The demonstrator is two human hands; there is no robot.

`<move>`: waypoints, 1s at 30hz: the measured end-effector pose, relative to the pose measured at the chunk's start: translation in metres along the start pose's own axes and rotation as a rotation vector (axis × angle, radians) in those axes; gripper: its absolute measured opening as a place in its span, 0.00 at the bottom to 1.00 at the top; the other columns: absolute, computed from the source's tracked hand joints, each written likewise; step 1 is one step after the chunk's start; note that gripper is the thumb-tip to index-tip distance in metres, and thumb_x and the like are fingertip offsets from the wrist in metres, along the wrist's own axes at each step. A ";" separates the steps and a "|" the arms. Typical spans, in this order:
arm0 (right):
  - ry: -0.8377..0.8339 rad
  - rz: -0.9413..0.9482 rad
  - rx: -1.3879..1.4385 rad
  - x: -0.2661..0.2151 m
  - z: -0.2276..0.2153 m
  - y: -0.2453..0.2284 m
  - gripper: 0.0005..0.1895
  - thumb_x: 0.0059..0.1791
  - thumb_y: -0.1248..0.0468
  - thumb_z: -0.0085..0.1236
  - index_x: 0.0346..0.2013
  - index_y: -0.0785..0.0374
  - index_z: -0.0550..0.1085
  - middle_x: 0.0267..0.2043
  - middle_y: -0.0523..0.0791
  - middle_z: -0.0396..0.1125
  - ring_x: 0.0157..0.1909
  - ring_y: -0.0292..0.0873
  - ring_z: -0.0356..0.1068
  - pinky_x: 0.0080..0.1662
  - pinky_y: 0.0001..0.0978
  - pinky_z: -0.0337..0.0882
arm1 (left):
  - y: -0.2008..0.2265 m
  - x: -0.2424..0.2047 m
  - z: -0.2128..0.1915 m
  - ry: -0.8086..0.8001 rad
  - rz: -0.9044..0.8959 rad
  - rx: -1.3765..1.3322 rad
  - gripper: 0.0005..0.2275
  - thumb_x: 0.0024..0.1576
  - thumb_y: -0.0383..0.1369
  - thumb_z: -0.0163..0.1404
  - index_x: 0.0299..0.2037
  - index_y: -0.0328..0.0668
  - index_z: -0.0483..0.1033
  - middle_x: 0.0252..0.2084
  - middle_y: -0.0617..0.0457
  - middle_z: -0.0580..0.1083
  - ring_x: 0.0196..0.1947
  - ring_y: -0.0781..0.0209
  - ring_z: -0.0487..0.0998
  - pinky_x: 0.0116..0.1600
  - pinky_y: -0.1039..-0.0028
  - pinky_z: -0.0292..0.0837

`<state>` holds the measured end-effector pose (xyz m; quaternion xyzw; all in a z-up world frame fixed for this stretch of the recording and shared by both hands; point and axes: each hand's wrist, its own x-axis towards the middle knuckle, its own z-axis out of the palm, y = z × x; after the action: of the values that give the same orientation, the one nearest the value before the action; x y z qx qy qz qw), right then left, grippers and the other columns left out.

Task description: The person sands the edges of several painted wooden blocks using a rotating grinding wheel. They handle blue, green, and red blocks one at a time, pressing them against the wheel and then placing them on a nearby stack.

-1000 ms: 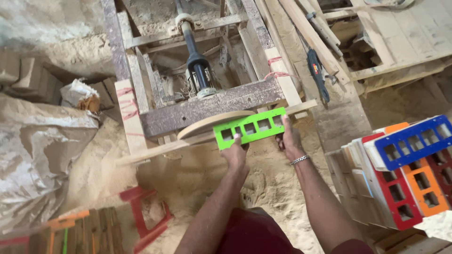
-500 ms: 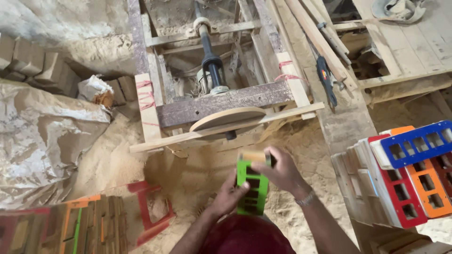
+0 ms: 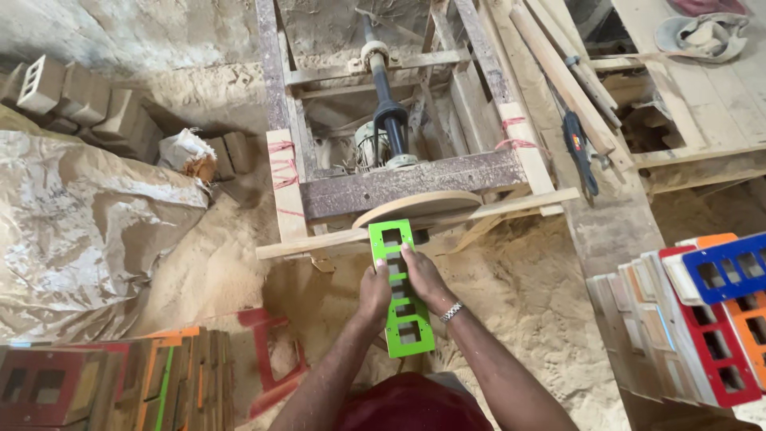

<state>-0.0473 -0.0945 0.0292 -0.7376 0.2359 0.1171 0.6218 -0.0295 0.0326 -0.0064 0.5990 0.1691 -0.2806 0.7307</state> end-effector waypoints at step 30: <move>0.145 0.041 -0.039 0.024 -0.120 0.028 0.33 0.56 0.39 0.40 0.47 0.64 0.79 0.42 0.45 0.75 0.41 0.38 0.72 0.44 0.31 0.73 | 0.031 -0.011 0.128 0.112 -0.149 0.236 0.19 0.64 0.40 0.43 0.58 0.32 0.70 0.46 0.38 0.79 0.45 0.48 0.82 0.54 0.58 0.76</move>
<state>-0.0551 -0.2196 0.0176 -0.7511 0.2930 0.0807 0.5860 -0.0310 -0.0854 0.0532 0.6813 0.2193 -0.3183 0.6216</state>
